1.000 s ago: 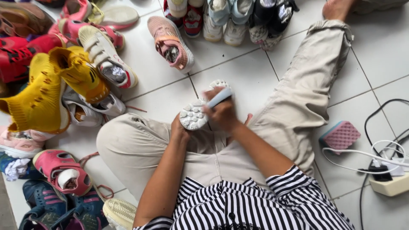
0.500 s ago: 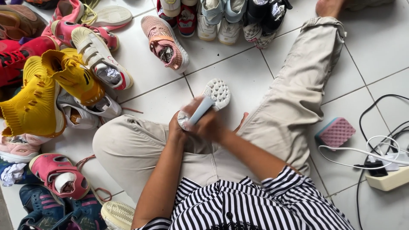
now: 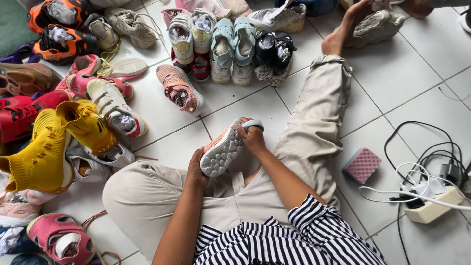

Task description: The person sits on a tiled floor surrounded by many shoes and uses a small brush to scrub the soles of a pair of pink sneakers and then a pair of white sneakers. The person handles the shoes one at a time, focusing on the bottom surfaces.

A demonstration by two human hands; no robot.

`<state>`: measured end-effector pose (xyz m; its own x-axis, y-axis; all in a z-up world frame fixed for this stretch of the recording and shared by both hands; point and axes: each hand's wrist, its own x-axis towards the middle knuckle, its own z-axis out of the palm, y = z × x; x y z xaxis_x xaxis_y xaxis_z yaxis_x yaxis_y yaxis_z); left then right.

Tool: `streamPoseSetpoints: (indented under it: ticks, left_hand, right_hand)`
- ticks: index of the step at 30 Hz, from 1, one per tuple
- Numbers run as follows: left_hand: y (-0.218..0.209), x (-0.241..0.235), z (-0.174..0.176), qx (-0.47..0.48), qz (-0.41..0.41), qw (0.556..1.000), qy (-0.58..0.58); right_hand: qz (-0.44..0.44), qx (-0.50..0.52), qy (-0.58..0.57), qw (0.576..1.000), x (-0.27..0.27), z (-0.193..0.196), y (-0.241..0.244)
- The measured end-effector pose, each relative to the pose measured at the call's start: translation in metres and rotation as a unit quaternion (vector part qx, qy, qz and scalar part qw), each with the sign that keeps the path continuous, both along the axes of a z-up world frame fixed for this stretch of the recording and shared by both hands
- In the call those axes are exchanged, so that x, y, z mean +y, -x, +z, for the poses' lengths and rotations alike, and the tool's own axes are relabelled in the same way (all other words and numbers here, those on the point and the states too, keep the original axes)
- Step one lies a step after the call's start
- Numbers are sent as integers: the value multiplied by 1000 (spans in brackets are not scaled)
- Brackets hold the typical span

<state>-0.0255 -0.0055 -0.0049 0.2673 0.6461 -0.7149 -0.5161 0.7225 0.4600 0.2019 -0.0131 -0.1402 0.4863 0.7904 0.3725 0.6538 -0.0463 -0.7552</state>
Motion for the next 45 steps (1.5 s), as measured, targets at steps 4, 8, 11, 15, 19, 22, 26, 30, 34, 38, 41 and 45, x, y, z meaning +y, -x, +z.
streamPoseSetpoints:
  ticks: [4, 8, 11, 15, 19, 22, 26, 30, 34, 38, 41, 45]
  left_hand:
    - [1, -2, 7, -3, -38, 998, -47]
    - [5, -5, 2, 5, -35, 997, -74]
    - [-1, -9, 43, -17, -12, 998, -59]
    - [8, -6, 33, -14, -17, 997, -80]
    - [14, -18, 43, 5, -21, 992, -123]
    - [7, -54, 102, -26, -40, 961, -273]
    - [-12, -58, 115, -33, -35, 970, -239]
    - [-32, -58, 121, -47, -39, 980, -190]
    - [-31, -74, 126, -50, -36, 986, -157]
    - [-31, -87, 137, -57, -62, 988, -129]
    - [-23, -89, 149, -43, -59, 985, -155]
    - [-19, -92, 175, -1, -28, 979, -201]
  right_hand:
    - [-30, 56, 59, 996, -13, 35, 19]
    - [-13, 44, -8, 999, -22, 75, 41]
    - [36, -99, -152, 983, -44, 149, 70]
    - [178, -261, -241, 918, -97, 201, 138]
    - [131, -246, -270, 922, -68, 204, 48]
    - [80, -206, -306, 926, -30, 228, -21]
    - [101, -281, -277, 913, -86, 291, 45]
    - [229, -337, -255, 877, -146, 295, 82]
    - [161, -254, -298, 906, -122, 293, 5]
    - [101, -278, -287, 911, -158, 317, 20]
    - [105, -313, -293, 898, -186, 323, 69]
    - [151, -294, -315, 890, -166, 318, 59]
